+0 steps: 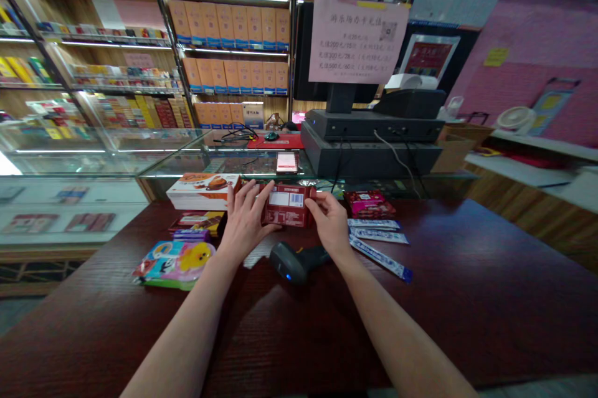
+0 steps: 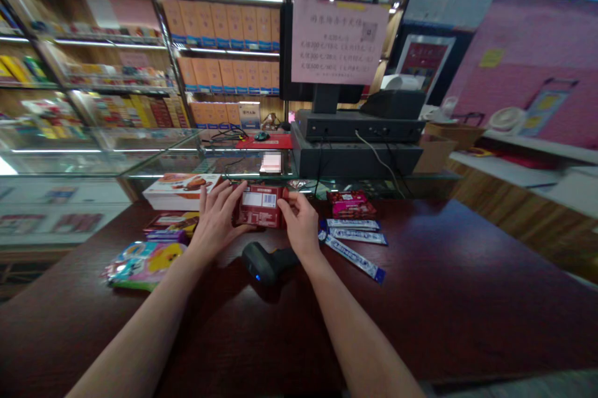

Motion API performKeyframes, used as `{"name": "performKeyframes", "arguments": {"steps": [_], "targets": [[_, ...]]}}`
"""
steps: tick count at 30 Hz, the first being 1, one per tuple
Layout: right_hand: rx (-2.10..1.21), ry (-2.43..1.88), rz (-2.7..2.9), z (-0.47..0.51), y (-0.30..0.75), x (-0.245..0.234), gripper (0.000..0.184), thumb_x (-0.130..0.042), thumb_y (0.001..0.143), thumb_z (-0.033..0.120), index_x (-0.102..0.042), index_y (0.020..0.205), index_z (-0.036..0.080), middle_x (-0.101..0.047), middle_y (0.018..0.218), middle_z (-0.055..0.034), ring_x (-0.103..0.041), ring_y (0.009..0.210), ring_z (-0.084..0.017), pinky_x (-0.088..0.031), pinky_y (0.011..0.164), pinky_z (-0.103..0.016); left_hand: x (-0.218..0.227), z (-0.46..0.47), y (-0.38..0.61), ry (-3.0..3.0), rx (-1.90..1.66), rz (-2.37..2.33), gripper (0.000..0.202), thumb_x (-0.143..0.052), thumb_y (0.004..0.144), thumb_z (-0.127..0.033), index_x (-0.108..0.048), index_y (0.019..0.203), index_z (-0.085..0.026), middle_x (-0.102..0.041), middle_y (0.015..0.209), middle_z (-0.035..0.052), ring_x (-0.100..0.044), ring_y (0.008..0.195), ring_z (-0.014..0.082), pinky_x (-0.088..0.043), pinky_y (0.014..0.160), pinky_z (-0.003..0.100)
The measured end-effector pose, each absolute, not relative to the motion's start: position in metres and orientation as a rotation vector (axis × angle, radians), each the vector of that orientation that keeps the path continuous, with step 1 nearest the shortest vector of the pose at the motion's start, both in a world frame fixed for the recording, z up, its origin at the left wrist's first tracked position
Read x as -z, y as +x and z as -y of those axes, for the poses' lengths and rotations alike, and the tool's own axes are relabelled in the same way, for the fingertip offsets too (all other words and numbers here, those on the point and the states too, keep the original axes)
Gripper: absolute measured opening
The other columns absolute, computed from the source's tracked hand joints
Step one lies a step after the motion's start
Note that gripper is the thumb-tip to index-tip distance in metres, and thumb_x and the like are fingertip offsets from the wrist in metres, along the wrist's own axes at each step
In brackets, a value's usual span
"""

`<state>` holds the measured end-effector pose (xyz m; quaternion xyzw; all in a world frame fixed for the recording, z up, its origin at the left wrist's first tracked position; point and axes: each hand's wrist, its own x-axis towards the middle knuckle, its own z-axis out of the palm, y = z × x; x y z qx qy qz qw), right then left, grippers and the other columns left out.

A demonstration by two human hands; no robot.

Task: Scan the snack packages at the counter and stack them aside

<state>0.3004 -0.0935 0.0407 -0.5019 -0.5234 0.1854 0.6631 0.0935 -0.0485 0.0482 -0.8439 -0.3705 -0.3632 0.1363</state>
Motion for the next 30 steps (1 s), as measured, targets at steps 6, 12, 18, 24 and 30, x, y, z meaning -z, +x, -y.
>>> {"name": "performKeyframes", "arguments": {"steps": [6, 12, 18, 24, 30], "targets": [[-0.434, -1.14, 1.213, 0.0941, 0.2982, -0.0403, 0.022, -0.066, 0.086, 0.042, -0.065, 0.095, 0.021, -0.077, 0.094, -0.0054, -0.072, 0.085, -0.022, -0.055, 0.083, -0.035, -0.048, 0.0515, 0.0937, -2.4, 1.01, 1.132, 0.106, -0.079, 0.075, -0.048, -0.018, 0.159, -0.027, -0.052, 0.133, 0.0134, -0.041, 0.136, 0.0352, -0.011, 0.122, 0.064], [-0.428, -1.15, 1.233, 0.0958, 0.2939, -0.0407, 0.021, -0.065, 0.087, 0.041, -0.065, 0.094, 0.022, -0.077, 0.095, -0.005, -0.072, 0.086, -0.022, -0.055, 0.082, -0.034, -0.0473, 0.0514, 0.0938, -2.366, 0.97, 1.176, 0.103, -0.081, 0.073, -0.045, -0.024, 0.158, -0.03, -0.05, 0.13, 0.0122, -0.043, 0.132, 0.0354, -0.012, 0.122, 0.065], [-0.45, -1.154, 1.236, 0.0973, 0.293, -0.0422, 0.021, -0.066, 0.086, 0.041, -0.065, 0.093, 0.022, -0.076, 0.091, -0.0047, -0.072, 0.083, -0.022, -0.055, 0.08, -0.034, -0.0478, 0.0535, 0.0933, -2.349, 0.979, 1.209, 0.098, -0.082, 0.071, -0.039, -0.031, 0.155, -0.033, -0.05, 0.129, 0.0111, -0.044, 0.131, 0.0349, -0.011, 0.122, 0.066], [-0.479, -1.129, 1.238, 0.0954, 0.2942, -0.0397, 0.021, -0.066, 0.086, 0.04, -0.065, 0.096, 0.022, -0.077, 0.096, -0.0053, -0.072, 0.088, -0.023, -0.056, 0.084, -0.036, -0.0501, 0.0575, 0.0926, -2.346, 1.023, 1.175, 0.093, -0.083, 0.07, -0.034, -0.038, 0.152, -0.029, -0.04, 0.15, 0.0139, -0.032, 0.145, 0.0375, -0.009, 0.123, 0.064], [-0.535, -1.092, 1.234, 0.0913, 0.2946, -0.0324, 0.027, -0.066, 0.087, 0.04, -0.065, 0.107, 0.023, -0.076, 0.101, -0.0061, -0.072, 0.091, -0.024, -0.057, 0.087, -0.039, -0.0495, 0.0559, 0.0911, -2.385, 1.0, 1.147, 0.093, -0.079, 0.075, -0.031, -0.032, 0.154, -0.026, -0.045, 0.154, 0.0096, -0.031, 0.147, 0.0339, -0.001, 0.124, 0.061]]}}
